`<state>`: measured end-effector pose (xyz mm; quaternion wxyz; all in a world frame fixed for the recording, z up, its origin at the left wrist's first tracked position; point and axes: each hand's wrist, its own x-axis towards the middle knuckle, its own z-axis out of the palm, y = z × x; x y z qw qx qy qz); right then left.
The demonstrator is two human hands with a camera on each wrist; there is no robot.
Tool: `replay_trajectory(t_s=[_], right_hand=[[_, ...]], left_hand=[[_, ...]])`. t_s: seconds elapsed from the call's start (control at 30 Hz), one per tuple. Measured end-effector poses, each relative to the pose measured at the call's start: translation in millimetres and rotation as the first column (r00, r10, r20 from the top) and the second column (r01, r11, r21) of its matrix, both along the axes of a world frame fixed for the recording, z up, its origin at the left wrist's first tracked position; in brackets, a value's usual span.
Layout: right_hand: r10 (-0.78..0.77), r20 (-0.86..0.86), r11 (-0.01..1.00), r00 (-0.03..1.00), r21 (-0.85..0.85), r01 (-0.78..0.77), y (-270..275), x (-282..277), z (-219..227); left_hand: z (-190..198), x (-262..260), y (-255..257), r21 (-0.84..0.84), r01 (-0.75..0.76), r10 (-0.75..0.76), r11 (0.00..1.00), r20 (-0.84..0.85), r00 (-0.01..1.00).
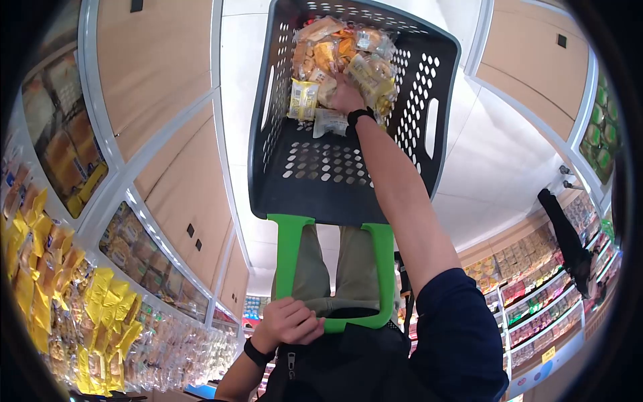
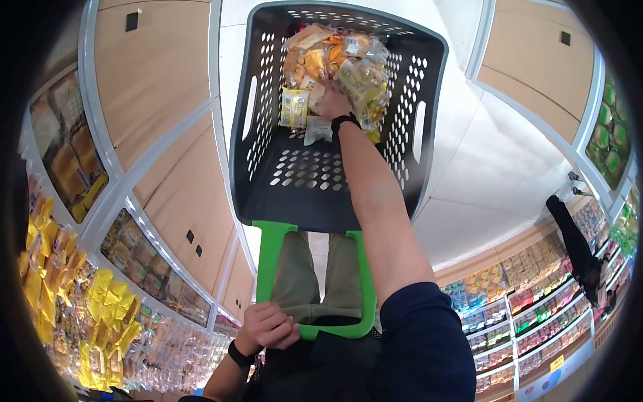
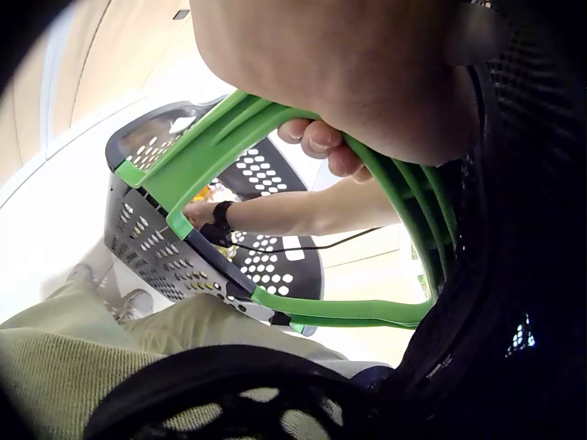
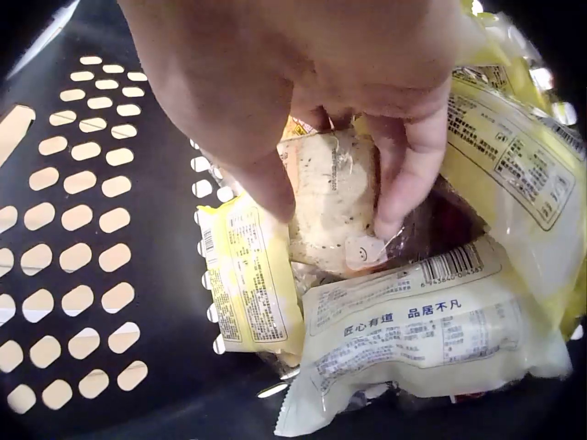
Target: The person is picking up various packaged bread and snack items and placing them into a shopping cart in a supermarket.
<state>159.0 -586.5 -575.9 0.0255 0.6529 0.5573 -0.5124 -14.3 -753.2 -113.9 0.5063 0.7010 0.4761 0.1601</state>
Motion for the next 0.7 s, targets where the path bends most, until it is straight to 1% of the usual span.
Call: replay_trajectory(t_s=[0.03,0.07,0.1,0.13,0.2,0.23,0.27,0.33,0.37,0.4,0.43,0.47,0.5,0.53,0.57,0.6,0.63,0.67,0.7], right_hand=[[0.027,0.003,0.999,1.0,0.036,-0.027,-9.5,-1.0,-17.6],[0.053,0.006,0.996,0.999,0.071,-0.053,-9.5,-1.2,-26.0],[0.112,0.071,0.994,0.991,-0.024,-0.11,-2.7,-2.3,-22.2],[0.11,0.073,0.994,0.991,-0.009,-0.11,8.3,-3.8,-20.4],[0.122,0.145,0.979,0.982,-0.181,-0.095,25.8,-3.8,-19.4],[0.208,0.048,0.962,0.977,-0.192,-0.196,33.2,0.4,-18.3],[0.202,0.053,0.965,0.978,-0.18,-0.189,35.7,5.1,-13.1],[0.328,-0.068,0.936,0.942,-0.11,-0.333,29.8,14.8,16.6],[0.321,-0.06,0.94,0.945,-0.099,-0.326,27.6,19.4,31.6],[0.189,-0.077,0.981,0.979,-0.038,-0.192,22.5,24.0,39.7],[0.056,-0.103,0.998,0.993,0.021,-0.054,20.7,27.9,43.3],[0.056,-0.103,0.998,0.993,0.021,-0.054,15.3,32.6,43.7],[-0.251,-0.175,0.958,0.952,-0.182,0.219,22.1,34.4,52.8],[-0.54,-0.185,0.807,0.821,-0.392,0.442,28.9,34.5,72.0],[-0.543,-0.24,0.82,0.804,-0.358,0.447,36.8,34.1,96.7],[-0.543,-0.252,0.824,0.801,-0.343,0.451,41.7,40.8,118.7],[-0.691,-0.312,0.709,0.652,-0.47,0.526,53.3,49.0,137.4],[-0.81,-0.343,0.579,0.475,-0.598,0.554,62.9,53.9,158.4],[-0.839,-0.389,0.544,0.38,-0.58,0.607,63.2,55.9,211.6]], left_hand=[[-1.2,-0.3,1.5,0.013,-0.004,0.004,1.0,0.001,1.0],[0.7,0.1,2.6,0.001,-0.007,0.007,1.0,0.007,1.0],[2.0,-1.1,4.0,-0.009,-0.004,0.004,1.0,0.011,1.0],[0.6,-1.3,4.4,0.006,-0.003,0.003,1.0,0.011,1.0],[-3.7,-2.7,4.9,0.009,-0.032,0.032,0.999,0.027,0.999],[-2.7,-1.8,6.1,0.021,-0.026,0.025,0.999,0.03,0.999],[0.5,0.2,7.1,0.005,-0.042,0.042,0.999,0.028,0.999],[12.1,4.0,11.8,0.001,-0.05,0.05,0.999,0.031,0.998],[17.7,5.6,13.2,-0.012,-0.053,0.053,0.999,0.017,0.998],[20.1,5.2,14.1,-0.026,-0.056,0.056,0.998,0.003,0.998],[14.6,2.9,15.4,-0.013,-0.048,0.048,0.999,0.008,0.999],[7.8,3.1,14.6,-0.012,-0.053,0.053,0.999,-0.009,0.999],[2.5,1.1,16.3,0.008,-0.052,0.052,0.999,-0.026,0.998],[7.2,1.2,18.7,0.028,-0.046,0.047,0.999,-0.027,0.999],[17.1,3.8,21.9,0.049,-0.049,0.051,0.998,-0.038,0.998],[28.0,7.9,24.8,0.07,-0.051,0.055,0.996,-0.049,0.997],[31.7,10.3,29.5,0.102,-0.04,0.046,0.994,-0.054,0.997],[34.6,13.9,33.3,0.114,-0.05,0.058,0.992,-0.069,0.996],[41.6,17.4,35.5,0.127,-0.061,0.072,0.99,-0.083,0.994]])
